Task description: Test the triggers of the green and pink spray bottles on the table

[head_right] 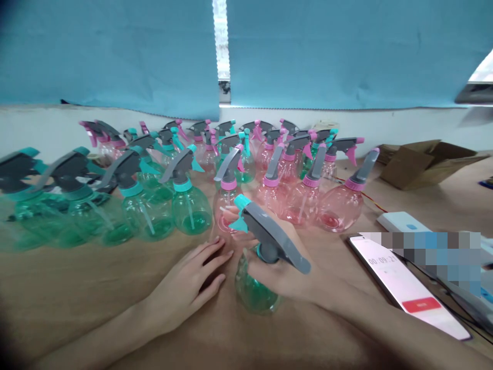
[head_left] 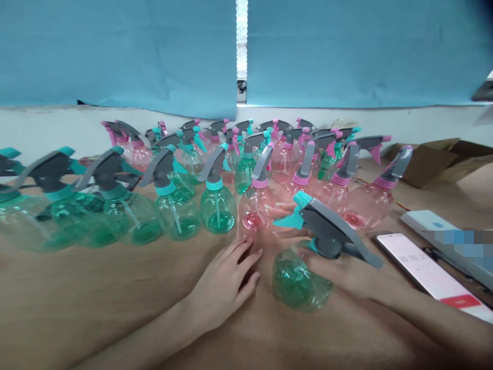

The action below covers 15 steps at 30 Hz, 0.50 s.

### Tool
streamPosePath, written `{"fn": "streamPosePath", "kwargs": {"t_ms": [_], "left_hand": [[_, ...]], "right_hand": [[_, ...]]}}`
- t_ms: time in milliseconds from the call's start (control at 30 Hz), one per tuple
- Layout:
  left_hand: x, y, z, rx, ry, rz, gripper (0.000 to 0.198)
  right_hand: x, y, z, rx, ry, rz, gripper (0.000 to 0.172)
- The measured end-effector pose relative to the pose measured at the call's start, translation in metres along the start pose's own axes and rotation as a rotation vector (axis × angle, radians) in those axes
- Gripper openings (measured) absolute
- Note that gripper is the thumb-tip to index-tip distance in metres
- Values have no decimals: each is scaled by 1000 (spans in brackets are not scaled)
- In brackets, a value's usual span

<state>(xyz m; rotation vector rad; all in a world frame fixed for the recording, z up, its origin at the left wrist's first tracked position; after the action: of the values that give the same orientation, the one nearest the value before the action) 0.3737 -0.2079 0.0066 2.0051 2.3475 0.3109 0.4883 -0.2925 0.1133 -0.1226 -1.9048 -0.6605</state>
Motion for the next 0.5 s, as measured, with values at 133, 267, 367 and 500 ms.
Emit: {"fn": "streamPosePath", "kwargs": {"t_ms": [133,267,367,500], "left_hand": [[0,0,0,2,4,0,39],[-1,1,1,41,-5,-2,40],[-1,2,-1,32,-20,-1,40],[-1,2,-3,7,-20,6,39]], "right_hand": [[4,1,-2,-25,18,10,8],[6,2,-1,-6,55,30,13],[5,4,3,31,109,55,9],[0,3,6,77,162,60,20]]}}
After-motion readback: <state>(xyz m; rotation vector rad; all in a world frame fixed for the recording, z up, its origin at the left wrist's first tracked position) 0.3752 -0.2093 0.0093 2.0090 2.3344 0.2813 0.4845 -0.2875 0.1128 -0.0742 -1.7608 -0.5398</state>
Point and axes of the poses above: each hand's wrist, its own y-axis towards the middle knuckle, its own z-axis out of the palm, x = y × z, the point moved 8 cm from there along y, towards the middle knuckle, and after that the axes turned 14 degrees about y, right-handed, at the moved point
